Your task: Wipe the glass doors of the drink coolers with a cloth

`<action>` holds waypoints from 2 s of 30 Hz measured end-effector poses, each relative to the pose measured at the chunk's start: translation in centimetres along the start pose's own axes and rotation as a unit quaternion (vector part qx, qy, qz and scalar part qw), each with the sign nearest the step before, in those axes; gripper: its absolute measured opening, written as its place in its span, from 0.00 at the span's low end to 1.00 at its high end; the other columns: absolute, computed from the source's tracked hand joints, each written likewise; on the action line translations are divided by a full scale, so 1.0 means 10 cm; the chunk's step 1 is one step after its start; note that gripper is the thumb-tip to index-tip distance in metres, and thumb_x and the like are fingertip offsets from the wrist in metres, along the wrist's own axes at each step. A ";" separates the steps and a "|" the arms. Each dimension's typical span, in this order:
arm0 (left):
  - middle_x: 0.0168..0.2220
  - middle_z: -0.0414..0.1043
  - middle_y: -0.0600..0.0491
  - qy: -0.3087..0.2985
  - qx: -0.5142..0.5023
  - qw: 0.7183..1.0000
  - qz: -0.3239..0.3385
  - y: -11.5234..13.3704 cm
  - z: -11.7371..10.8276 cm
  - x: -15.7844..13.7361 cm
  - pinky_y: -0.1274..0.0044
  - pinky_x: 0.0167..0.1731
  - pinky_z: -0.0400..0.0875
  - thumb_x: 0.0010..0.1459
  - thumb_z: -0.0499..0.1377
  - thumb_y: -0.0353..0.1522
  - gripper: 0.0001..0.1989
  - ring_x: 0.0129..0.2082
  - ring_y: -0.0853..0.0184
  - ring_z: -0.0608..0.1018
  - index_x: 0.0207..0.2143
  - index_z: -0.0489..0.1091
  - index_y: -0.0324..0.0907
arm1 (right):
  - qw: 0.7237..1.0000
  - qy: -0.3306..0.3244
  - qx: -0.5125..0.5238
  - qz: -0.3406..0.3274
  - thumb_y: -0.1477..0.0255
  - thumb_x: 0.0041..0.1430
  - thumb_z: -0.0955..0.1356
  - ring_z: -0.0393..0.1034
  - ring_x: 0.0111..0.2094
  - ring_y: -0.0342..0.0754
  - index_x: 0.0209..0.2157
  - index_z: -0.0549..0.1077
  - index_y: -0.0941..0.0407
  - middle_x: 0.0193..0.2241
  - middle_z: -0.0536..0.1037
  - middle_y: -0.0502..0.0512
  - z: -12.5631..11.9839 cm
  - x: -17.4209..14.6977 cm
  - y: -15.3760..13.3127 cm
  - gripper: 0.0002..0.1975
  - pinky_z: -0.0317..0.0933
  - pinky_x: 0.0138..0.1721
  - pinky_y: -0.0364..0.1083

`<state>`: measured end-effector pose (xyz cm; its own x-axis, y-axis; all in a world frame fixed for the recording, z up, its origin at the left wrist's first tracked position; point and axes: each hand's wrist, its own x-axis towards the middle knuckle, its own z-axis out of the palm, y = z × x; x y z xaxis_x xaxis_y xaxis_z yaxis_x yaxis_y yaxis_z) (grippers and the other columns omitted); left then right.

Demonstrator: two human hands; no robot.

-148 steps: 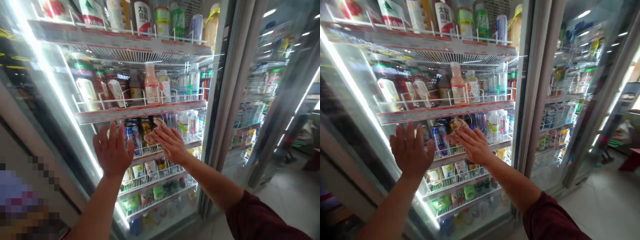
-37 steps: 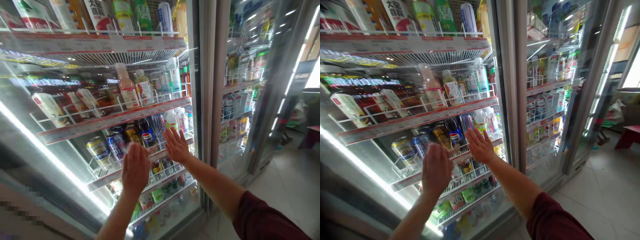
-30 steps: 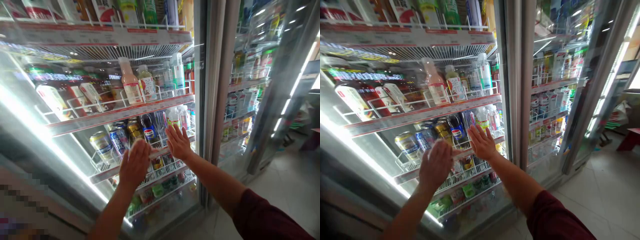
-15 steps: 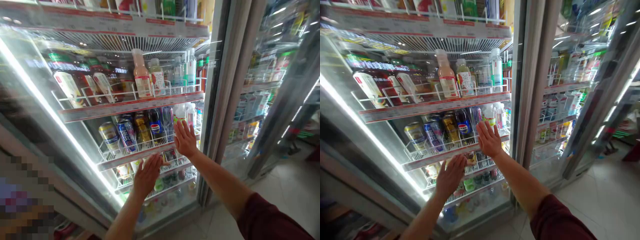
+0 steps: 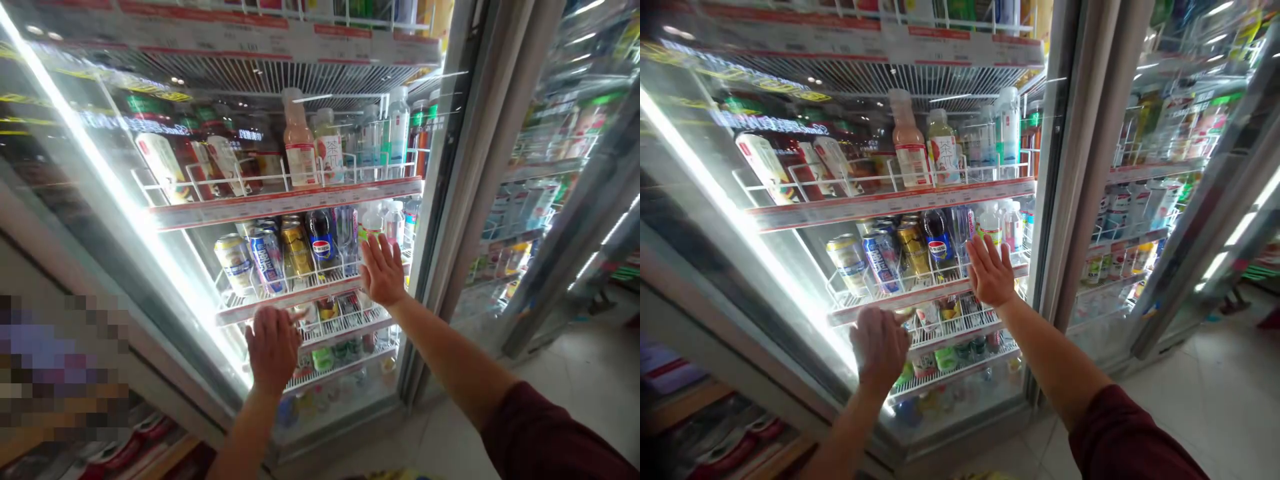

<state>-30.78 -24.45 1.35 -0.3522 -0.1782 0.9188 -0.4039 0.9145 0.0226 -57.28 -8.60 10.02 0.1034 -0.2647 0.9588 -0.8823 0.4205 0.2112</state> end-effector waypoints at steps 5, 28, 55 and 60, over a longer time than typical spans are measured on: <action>0.70 0.66 0.35 0.008 0.073 0.997 0.030 -0.35 -0.24 0.30 0.44 0.76 0.40 0.70 0.56 0.36 0.26 0.75 0.44 0.61 0.68 0.68 0.39 | 1.000 -0.014 0.019 0.008 0.69 0.76 0.61 0.54 0.77 0.55 0.80 0.37 0.50 0.75 0.63 0.56 0.01 -0.03 0.01 0.39 0.37 0.80 0.59; 0.78 0.42 0.30 0.081 0.109 0.988 -0.078 -0.81 -0.78 1.05 0.34 0.72 0.40 0.71 0.52 0.33 0.35 0.79 0.36 0.46 0.76 0.51 0.30 | 0.999 -0.010 0.031 0.008 0.69 0.76 0.61 0.51 0.78 0.55 0.80 0.38 0.50 0.76 0.61 0.55 0.02 -0.04 0.01 0.39 0.37 0.80 0.60; 0.74 0.58 0.35 0.034 0.039 0.996 0.079 0.22 0.11 0.15 0.50 0.75 0.53 0.71 0.55 0.29 0.34 0.79 0.48 0.50 0.76 0.55 0.41 | 1.000 0.009 0.011 -0.007 0.70 0.76 0.61 0.41 0.80 0.49 0.80 0.38 0.54 0.74 0.65 0.54 -0.02 0.03 -0.01 0.39 0.30 0.82 0.55; 0.77 0.50 0.36 0.059 0.029 0.998 0.024 0.06 -0.17 1.13 0.44 0.77 0.39 0.73 0.51 0.34 0.31 0.80 0.47 0.44 0.76 0.56 0.35 | 0.999 -0.035 0.012 0.019 0.70 0.76 0.60 0.51 0.78 0.52 0.80 0.34 0.48 0.75 0.62 0.51 0.03 -0.04 0.01 0.40 0.35 0.81 0.59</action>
<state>-33.54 -25.25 12.42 -0.2719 -0.0877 0.9583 -0.4387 0.8976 -0.0423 -57.53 -8.75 9.61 0.0386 -0.3090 0.9503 -0.8958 0.4107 0.1699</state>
